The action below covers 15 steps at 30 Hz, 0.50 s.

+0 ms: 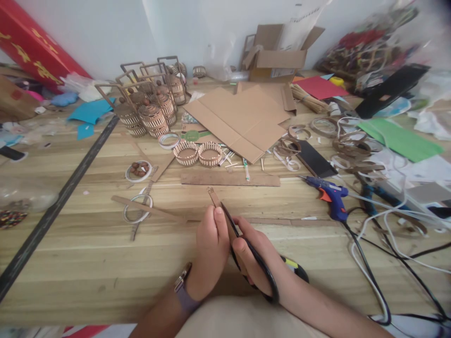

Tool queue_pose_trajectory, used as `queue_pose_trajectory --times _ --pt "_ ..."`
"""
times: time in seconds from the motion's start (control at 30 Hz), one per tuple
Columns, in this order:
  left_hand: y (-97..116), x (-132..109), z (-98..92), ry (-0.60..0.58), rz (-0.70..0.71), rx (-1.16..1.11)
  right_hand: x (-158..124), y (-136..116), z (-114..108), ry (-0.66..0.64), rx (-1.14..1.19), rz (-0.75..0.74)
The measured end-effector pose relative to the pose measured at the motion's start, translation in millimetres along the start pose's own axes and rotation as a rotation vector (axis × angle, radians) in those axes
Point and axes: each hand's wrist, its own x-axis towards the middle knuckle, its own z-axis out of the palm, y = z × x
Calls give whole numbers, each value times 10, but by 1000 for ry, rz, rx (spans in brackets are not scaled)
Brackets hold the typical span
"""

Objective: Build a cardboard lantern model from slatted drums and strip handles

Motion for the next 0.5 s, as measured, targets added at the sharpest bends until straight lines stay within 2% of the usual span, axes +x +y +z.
queue_pose_trajectory --times 0.23,0.5 --pt "-20 90 -80 -36 -23 -161 8 3 -29 -17 28 43" --pt "-53 103 -64 46 20 -148 -6 22 -20 -56 51 43"
